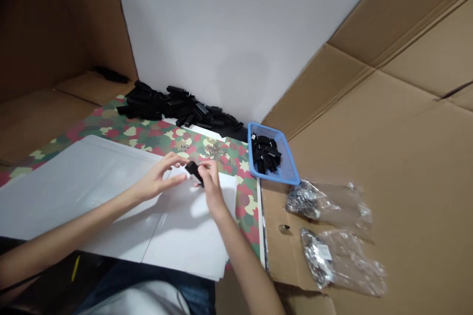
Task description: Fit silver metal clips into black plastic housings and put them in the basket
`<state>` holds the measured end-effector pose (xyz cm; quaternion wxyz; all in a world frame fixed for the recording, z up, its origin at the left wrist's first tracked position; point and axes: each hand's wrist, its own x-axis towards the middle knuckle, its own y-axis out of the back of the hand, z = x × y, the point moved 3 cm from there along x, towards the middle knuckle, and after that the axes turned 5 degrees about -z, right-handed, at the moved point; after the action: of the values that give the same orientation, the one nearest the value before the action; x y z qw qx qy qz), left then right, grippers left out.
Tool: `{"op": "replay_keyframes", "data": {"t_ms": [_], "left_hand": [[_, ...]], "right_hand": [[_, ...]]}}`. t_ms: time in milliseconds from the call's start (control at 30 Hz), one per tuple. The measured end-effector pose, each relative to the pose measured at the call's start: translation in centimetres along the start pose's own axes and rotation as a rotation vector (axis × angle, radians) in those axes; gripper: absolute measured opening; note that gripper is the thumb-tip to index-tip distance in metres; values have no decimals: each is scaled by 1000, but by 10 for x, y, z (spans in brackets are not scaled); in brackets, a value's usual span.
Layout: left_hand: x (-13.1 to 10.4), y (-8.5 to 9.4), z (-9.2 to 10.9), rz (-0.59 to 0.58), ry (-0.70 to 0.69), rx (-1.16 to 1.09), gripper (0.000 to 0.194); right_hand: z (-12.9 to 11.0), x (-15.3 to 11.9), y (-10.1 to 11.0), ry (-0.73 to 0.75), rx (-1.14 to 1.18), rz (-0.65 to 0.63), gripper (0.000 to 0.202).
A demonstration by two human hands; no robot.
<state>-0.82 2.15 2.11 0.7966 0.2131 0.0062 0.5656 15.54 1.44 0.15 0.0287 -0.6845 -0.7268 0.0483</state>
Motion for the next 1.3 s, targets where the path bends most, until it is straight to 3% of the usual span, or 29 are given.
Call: {"op": "replay_keyframes", "data": {"t_ms": [100, 200, 267, 300, 433, 600, 767, 900, 967, 1033, 1167, 1300], "left_hand": [[-10, 12, -13, -130, 101, 156, 46], [-26, 22, -28, -206, 113, 413, 50], [-35, 26, -36, -214, 73, 609, 58], [-39, 27, -39, -221, 60, 687, 63], [-43, 25, -49, -323, 66, 794, 69], [-36, 28, -54, -309, 48, 785, 67], [-39, 42, -53, -289, 29, 751, 63], [-65, 30, -35, -505, -164, 670, 79], [-80, 17, -30, -606, -269, 653, 90], [-89, 6, -29, -640, -331, 674, 90], [-86, -6, -30, -657, -308, 695, 81], [-82, -1, -21, -616, -274, 675, 74]], "right_hand": [[-34, 16, 59, 157, -538, 292, 28], [-70, 31, 117, 230, -718, 455, 33], [-92, 33, 145, 316, -1044, 637, 35], [-100, 33, 153, 372, -1143, 669, 36], [-115, 26, 155, 534, -1243, 638, 35], [-122, 8, 151, 481, -1255, 583, 30], [-134, -39, 190, 330, -1192, 685, 35], [-135, -90, 211, 233, -1156, 875, 32], [-130, -104, 208, 196, -1161, 875, 31], [-120, -105, 195, 196, -1181, 766, 27], [-88, -75, 145, 257, -1219, 441, 22], [-39, -27, 82, 256, -1296, 13, 22]]}}
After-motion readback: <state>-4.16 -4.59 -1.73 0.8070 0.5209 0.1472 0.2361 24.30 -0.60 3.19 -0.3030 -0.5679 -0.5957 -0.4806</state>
